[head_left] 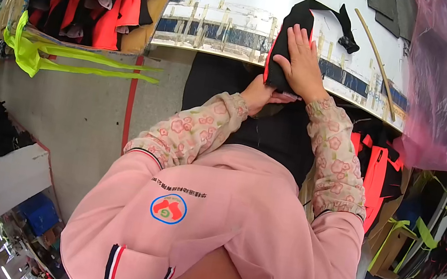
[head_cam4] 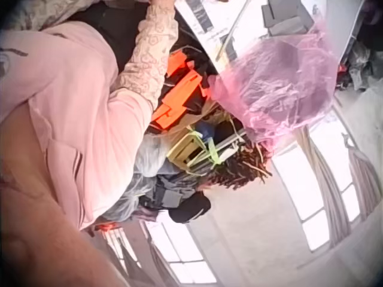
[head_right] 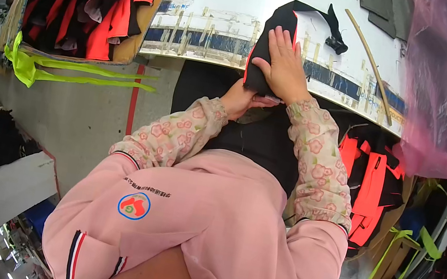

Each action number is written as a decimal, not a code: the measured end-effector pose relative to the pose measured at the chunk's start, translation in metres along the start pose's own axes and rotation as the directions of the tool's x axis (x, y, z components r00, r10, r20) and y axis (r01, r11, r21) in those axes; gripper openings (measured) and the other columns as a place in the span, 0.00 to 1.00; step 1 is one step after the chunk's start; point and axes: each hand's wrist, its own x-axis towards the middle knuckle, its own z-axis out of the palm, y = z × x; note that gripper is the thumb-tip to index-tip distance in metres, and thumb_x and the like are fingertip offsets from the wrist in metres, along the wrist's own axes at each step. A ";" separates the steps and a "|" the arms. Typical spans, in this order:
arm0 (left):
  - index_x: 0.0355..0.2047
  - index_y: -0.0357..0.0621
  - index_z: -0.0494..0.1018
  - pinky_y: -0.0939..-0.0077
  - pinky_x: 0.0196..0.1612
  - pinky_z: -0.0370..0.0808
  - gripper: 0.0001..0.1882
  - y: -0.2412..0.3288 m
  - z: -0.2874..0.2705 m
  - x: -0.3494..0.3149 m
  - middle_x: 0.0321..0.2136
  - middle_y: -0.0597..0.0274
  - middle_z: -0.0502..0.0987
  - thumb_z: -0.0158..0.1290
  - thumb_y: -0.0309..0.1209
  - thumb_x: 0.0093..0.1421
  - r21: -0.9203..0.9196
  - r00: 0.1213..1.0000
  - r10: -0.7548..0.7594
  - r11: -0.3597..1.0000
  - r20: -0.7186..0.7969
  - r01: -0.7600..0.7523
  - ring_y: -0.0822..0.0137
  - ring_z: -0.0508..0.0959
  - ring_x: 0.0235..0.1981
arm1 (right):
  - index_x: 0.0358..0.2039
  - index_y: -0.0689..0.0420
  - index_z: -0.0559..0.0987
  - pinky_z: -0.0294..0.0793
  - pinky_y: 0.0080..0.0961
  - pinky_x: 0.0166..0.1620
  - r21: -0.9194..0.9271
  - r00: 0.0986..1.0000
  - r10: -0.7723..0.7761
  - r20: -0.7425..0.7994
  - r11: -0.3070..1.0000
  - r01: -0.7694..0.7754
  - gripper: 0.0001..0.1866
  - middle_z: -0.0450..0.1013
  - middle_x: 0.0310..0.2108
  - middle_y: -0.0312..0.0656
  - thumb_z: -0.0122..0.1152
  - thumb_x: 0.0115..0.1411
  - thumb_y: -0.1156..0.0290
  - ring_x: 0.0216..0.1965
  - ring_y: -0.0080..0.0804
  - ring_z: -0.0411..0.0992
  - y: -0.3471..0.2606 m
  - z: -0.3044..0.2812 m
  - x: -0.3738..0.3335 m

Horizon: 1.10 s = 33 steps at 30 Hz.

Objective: Assembling life jackets by stuffing foam inserts into fabric pockets using a wooden stick.

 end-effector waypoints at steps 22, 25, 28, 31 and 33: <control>0.47 0.40 0.67 0.65 0.45 0.75 0.20 0.017 -0.001 -0.003 0.40 0.51 0.76 0.42 0.43 0.64 -0.094 1.000 0.008 0.996 0.026 -0.006 0.61 0.78 0.37 | 0.42 0.61 0.70 0.70 0.41 0.37 -0.500 0.851 0.498 -0.168 0.701 -0.508 0.14 0.69 0.33 0.51 0.45 0.55 0.76 0.39 0.50 0.69 0.147 -0.109 -0.119; 0.47 0.41 0.67 0.65 0.45 0.75 0.20 0.017 -0.002 -0.003 0.41 0.51 0.76 0.42 0.43 0.64 -0.109 0.999 0.018 0.994 0.043 -0.013 0.61 0.78 0.38 | 0.41 0.61 0.70 0.70 0.41 0.37 -0.520 0.882 0.444 -0.156 0.722 -0.456 0.13 0.68 0.31 0.52 0.45 0.54 0.77 0.37 0.51 0.69 0.152 -0.109 -0.120; 0.48 0.41 0.67 0.66 0.45 0.75 0.20 0.019 0.003 -0.003 0.41 0.51 0.76 0.43 0.43 0.64 -0.118 0.999 0.019 0.993 0.040 -0.014 0.61 0.78 0.38 | 0.42 0.61 0.70 0.69 0.42 0.36 -0.501 0.885 0.436 -0.164 0.736 -0.456 0.13 0.69 0.32 0.53 0.44 0.55 0.78 0.36 0.53 0.68 0.160 -0.112 -0.127; 0.47 0.41 0.68 0.67 0.44 0.75 0.20 0.021 0.005 -0.006 0.40 0.51 0.76 0.43 0.43 0.64 -0.114 1.000 -0.001 0.993 0.024 0.003 0.62 0.79 0.37 | 0.43 0.61 0.70 0.70 0.34 0.31 -0.250 0.914 0.238 -0.329 0.911 -0.328 0.12 0.70 0.30 0.50 0.44 0.58 0.78 0.29 0.42 0.70 0.148 -0.111 -0.131; 0.47 0.42 0.69 0.67 0.43 0.76 0.19 0.023 0.001 -0.011 0.39 0.52 0.77 0.43 0.43 0.63 -0.087 0.999 -0.043 0.995 0.000 0.043 0.62 0.79 0.36 | 0.44 0.61 0.69 0.67 0.22 0.26 0.371 0.728 0.685 0.025 0.670 -0.643 0.11 0.70 0.28 0.43 0.44 0.61 0.76 0.23 0.26 0.67 0.094 -0.126 -0.121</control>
